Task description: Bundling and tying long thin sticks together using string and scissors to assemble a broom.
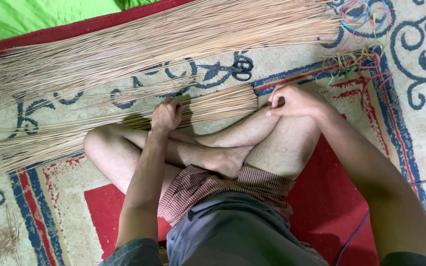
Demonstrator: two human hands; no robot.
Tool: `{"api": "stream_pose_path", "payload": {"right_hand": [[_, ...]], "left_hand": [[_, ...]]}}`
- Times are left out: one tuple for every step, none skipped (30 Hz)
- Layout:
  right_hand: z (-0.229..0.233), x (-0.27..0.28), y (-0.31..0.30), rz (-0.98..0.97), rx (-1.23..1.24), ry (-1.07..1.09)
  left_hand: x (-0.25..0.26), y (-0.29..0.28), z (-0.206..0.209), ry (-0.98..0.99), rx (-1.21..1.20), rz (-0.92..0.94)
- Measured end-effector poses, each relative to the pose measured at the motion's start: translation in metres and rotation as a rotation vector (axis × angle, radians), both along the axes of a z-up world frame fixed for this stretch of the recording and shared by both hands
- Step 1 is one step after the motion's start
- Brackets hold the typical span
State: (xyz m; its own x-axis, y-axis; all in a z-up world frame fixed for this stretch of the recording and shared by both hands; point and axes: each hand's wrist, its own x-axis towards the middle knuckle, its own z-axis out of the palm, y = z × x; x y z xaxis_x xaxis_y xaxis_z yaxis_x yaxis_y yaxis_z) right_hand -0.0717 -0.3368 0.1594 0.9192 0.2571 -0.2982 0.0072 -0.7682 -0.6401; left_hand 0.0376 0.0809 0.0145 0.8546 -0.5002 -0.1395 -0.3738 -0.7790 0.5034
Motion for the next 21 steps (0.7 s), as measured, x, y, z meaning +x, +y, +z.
{"api": "stream_pose_path", "payload": {"right_hand": [[0.011,-0.001,0.009,-0.001,-0.002,-0.002],[0.021,-0.001,0.018,0.044,-0.117,-0.003],[0.030,-0.004,0.029,0.091,-0.227,0.003],[0.017,-0.006,0.023,0.092,-0.224,0.008],[0.005,-0.005,0.018,0.010,-0.221,-0.069],[-0.006,-0.005,0.013,-0.072,-0.217,-0.145],[-0.002,-0.003,0.010,-0.073,-0.216,-0.147],[0.002,-0.002,0.007,-0.092,-0.151,-0.208],[0.006,-0.002,0.004,-0.110,-0.085,-0.267],[0.001,0.001,0.002,-0.111,-0.083,-0.266],[-0.003,0.004,-0.002,-0.007,-0.271,-0.095],[-0.007,0.006,-0.005,0.097,-0.455,0.081],[-0.001,0.002,0.000,0.089,-0.453,0.083],[0.006,-0.001,0.005,0.030,-0.426,-0.057],[0.014,-0.003,0.009,-0.030,-0.405,-0.203],[-0.010,0.004,-0.008,-0.038,-0.408,-0.205],[-0.034,0.009,-0.026,-0.241,-0.307,-0.387],[-0.058,0.014,-0.043,-0.444,-0.202,-0.568],[-0.057,0.012,-0.043,-0.448,-0.207,-0.565],[-0.056,0.010,-0.043,-0.500,-0.144,-0.544],[-0.054,0.009,-0.043,-0.551,-0.080,-0.524]], "left_hand": [[0.002,-0.002,-0.002,-0.002,-0.002,-0.001],[0.004,-0.003,-0.005,-0.012,0.006,0.006],[0.001,-0.002,-0.008,-0.015,0.017,0.014],[-0.004,-0.003,0.003,-0.010,0.020,0.014],[-0.006,-0.004,0.016,-0.015,0.022,0.013],[-0.009,-0.006,0.029,-0.019,0.025,0.012],[-0.010,-0.007,0.030,-0.021,0.026,0.011],[-0.011,-0.008,0.030,-0.057,0.077,-0.011],[-0.014,-0.010,0.031,-0.091,0.130,-0.033],[-0.016,-0.014,0.012,-0.090,0.132,-0.034],[-0.014,-0.021,-0.006,-0.142,0.133,-0.084],[-0.012,-0.028,-0.025,-0.194,0.133,-0.135],[-0.029,-0.050,-0.010,-0.193,0.135,-0.144],[-0.046,-0.070,0.004,-0.235,0.005,-0.220],[-0.062,-0.094,0.018,-0.281,-0.130,-0.296],[-0.075,-0.117,0.025,-0.284,-0.133,-0.303],[-0.093,-0.140,0.032,-0.356,-0.306,-0.463],[-0.111,-0.163,0.039,-0.427,-0.482,-0.619],[-0.116,-0.172,0.035,-0.424,-0.486,-0.623],[-0.120,-0.181,0.032,-0.450,-0.505,-0.688],[-0.124,-0.190,0.030,-0.479,-0.522,-0.751]]}}
